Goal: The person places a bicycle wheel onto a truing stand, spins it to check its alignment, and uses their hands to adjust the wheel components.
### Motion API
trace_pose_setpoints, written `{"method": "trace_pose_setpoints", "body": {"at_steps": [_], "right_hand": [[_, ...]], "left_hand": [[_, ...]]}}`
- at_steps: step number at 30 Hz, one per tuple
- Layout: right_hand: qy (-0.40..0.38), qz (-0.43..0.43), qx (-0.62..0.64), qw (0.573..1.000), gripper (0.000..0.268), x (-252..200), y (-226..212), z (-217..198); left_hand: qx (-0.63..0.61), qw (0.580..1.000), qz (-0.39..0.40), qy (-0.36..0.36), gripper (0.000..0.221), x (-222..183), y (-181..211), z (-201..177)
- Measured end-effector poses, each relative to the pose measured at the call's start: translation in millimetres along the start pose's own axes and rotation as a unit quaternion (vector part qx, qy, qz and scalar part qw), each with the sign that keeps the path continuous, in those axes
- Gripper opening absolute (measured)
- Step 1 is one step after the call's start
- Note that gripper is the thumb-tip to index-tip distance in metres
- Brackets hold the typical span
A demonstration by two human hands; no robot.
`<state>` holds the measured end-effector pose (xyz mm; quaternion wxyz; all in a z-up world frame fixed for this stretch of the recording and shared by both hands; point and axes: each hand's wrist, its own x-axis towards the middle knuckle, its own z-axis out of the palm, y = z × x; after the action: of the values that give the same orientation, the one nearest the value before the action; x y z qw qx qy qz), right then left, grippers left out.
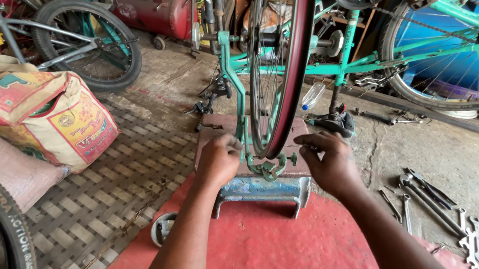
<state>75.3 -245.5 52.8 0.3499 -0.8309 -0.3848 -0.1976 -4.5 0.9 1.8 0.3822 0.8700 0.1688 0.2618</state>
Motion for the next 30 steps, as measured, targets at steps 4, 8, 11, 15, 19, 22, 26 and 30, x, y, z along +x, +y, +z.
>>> {"method": "trace_pose_setpoints", "body": {"at_steps": [4,8,11,15,19,22,26,30], "right_hand": [[0.008,0.041,0.029,0.999,0.021,-2,0,-1],[0.002,0.063,0.033,0.997,0.022,-3,0,-1],[-0.004,0.098,0.049,0.994,0.024,-5,3,-3],[-0.016,0.143,0.065,0.987,0.026,-4,3,-6],[-0.015,0.137,0.069,0.988,0.028,-4,2,-7],[-0.011,0.133,0.072,0.988,0.030,-2,2,-9],[-0.016,0.146,0.093,0.985,0.031,-1,-3,-8],[-0.010,0.146,0.088,0.985,0.031,-1,-4,-10]], "left_hand": [[-0.006,0.999,0.030,0.028,0.028,-1,10,-3],[-0.001,0.999,0.011,0.045,0.025,-4,15,-7],[-0.009,0.999,-0.002,0.031,0.028,-4,16,-5],[-0.011,0.999,0.036,0.021,0.033,-6,16,-1],[-0.004,0.998,0.056,0.029,0.034,-8,15,4],[-0.021,0.998,0.048,0.028,0.034,-6,16,6],[-0.015,0.999,0.034,0.040,0.025,-4,17,2],[-0.026,0.996,0.060,0.065,0.024,-4,15,4]]}}
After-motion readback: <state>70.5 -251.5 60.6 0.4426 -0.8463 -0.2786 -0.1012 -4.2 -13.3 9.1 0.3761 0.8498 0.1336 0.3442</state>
